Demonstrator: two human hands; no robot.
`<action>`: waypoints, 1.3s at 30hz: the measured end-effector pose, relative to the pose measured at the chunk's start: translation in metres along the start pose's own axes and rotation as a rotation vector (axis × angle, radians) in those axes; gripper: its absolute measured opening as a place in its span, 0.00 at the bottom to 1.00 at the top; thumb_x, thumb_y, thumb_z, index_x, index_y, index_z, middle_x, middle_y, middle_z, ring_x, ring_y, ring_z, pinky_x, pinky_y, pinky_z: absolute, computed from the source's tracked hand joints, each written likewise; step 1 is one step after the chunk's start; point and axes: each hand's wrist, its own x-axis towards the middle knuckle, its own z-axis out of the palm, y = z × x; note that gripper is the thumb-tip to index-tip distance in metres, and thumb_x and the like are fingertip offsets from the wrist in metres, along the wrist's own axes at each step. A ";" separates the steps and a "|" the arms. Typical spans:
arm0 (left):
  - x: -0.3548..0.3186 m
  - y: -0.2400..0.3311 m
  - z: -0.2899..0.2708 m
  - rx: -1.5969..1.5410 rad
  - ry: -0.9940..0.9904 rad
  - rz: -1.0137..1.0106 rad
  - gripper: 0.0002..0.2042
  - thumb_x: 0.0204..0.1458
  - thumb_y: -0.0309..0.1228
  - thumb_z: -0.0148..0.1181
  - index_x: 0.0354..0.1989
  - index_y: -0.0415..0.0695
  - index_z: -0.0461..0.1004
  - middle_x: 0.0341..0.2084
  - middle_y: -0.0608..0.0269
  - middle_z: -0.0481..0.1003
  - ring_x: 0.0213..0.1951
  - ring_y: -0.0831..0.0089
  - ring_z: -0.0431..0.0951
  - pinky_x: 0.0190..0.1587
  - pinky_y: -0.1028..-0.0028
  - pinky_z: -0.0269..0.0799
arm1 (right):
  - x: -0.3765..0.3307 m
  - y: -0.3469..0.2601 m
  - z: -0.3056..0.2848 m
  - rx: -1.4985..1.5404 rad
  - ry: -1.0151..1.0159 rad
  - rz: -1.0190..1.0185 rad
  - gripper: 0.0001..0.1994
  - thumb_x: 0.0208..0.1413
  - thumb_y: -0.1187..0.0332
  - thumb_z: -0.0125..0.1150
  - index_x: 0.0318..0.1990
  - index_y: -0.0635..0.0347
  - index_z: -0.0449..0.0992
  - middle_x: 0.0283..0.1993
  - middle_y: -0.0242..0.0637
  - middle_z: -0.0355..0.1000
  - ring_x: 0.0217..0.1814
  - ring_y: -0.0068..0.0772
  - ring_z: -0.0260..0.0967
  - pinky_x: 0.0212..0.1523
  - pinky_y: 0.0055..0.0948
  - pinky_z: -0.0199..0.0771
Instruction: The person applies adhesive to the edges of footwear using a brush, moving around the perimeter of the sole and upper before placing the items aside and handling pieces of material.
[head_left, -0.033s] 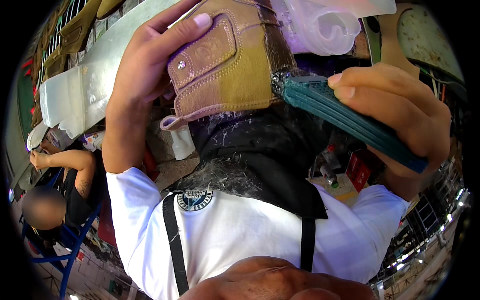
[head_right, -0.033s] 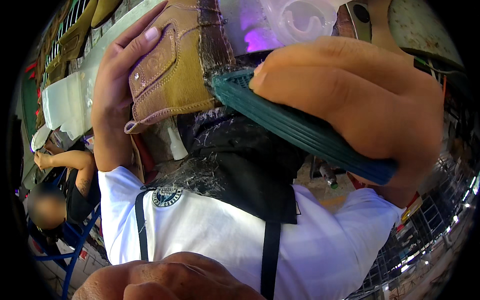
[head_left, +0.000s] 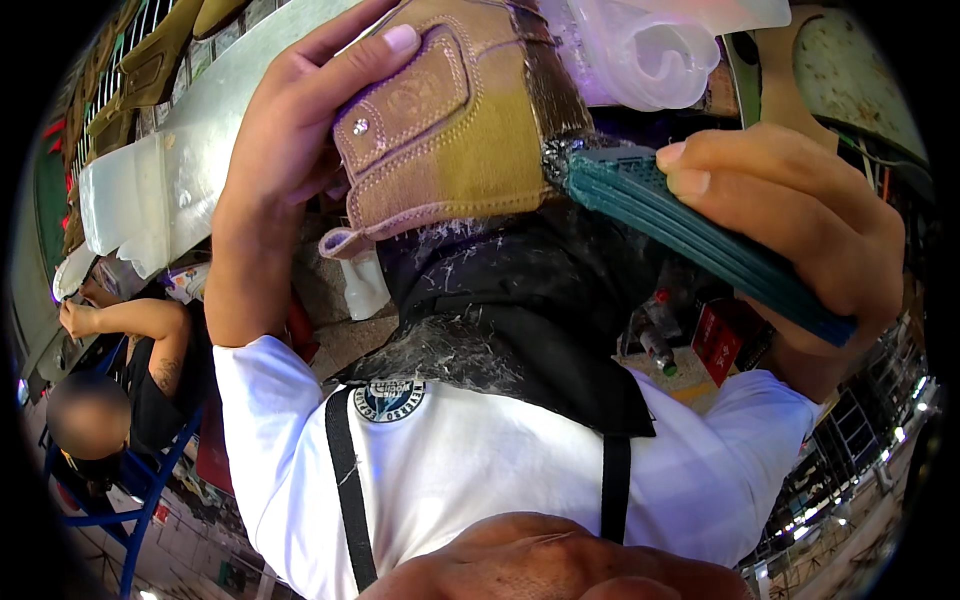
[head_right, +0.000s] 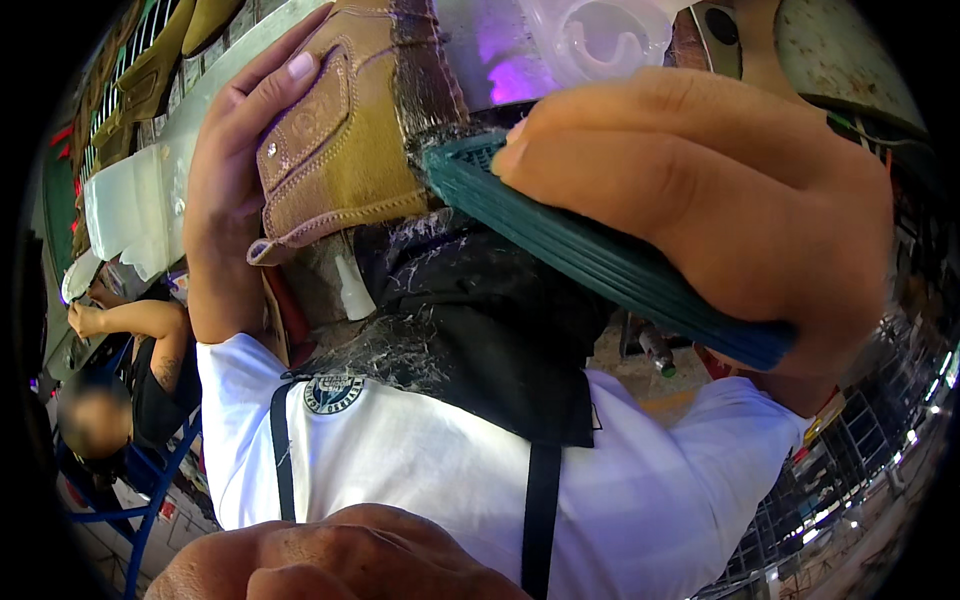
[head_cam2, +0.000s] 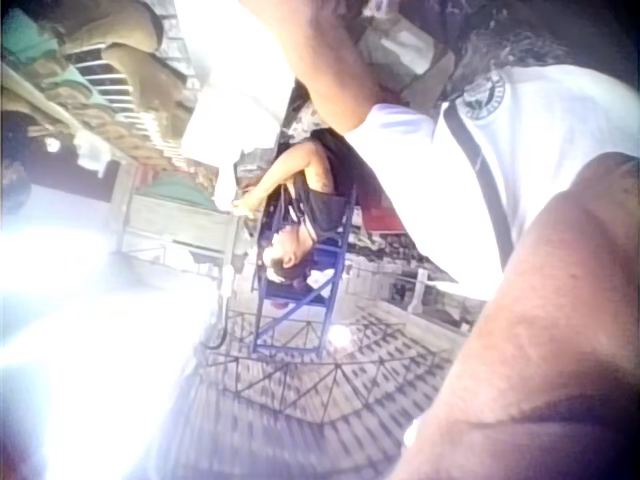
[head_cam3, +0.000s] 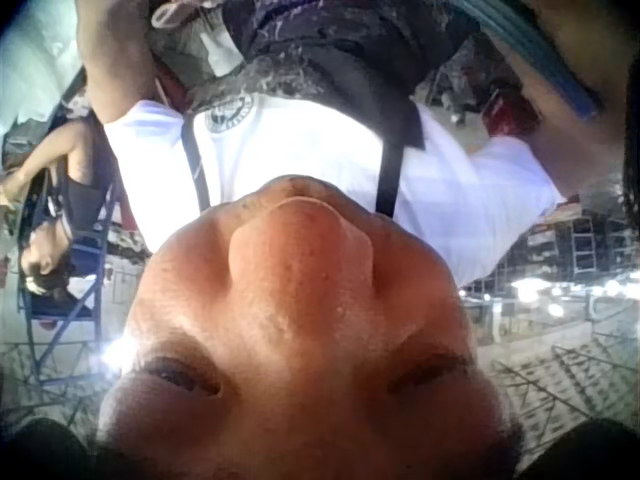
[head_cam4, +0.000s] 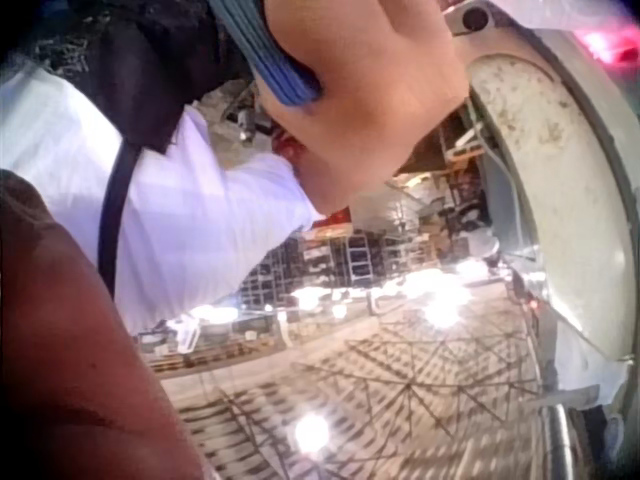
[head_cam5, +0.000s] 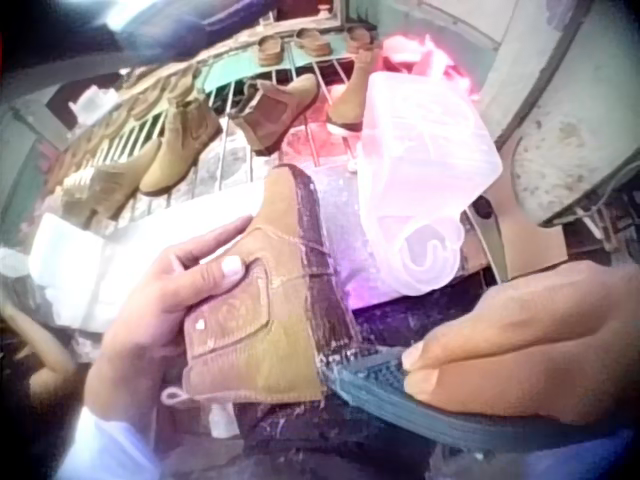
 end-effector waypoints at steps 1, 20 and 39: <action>0.001 -0.002 -0.001 -0.031 -0.001 -0.003 0.32 0.58 0.24 0.63 0.70 0.29 0.59 0.62 0.47 0.72 0.58 0.65 0.77 0.62 0.68 0.72 | 0.001 -0.003 -0.002 -0.024 -0.009 -0.003 0.13 0.56 0.69 0.66 0.43 0.73 0.79 0.41 0.58 0.79 0.36 0.47 0.81 0.35 0.31 0.81; -0.024 -0.008 -0.025 -0.583 -0.159 -0.118 0.18 0.66 0.38 0.56 0.55 0.35 0.74 0.43 0.43 0.81 0.39 0.61 0.85 0.38 0.69 0.84 | 0.032 -0.028 -0.062 -0.242 -0.102 -0.025 0.12 0.58 0.72 0.63 0.48 0.68 0.79 0.53 0.57 0.76 0.54 0.50 0.78 0.55 0.34 0.79; -0.110 -0.052 -0.001 -1.265 -0.239 -0.626 0.29 0.65 0.38 0.55 0.67 0.32 0.55 0.37 0.50 0.65 0.24 0.78 0.69 0.09 0.83 0.63 | 0.028 0.007 -0.058 0.056 -0.111 -0.251 0.10 0.58 0.74 0.64 0.47 0.66 0.80 0.55 0.61 0.75 0.55 0.54 0.78 0.55 0.40 0.81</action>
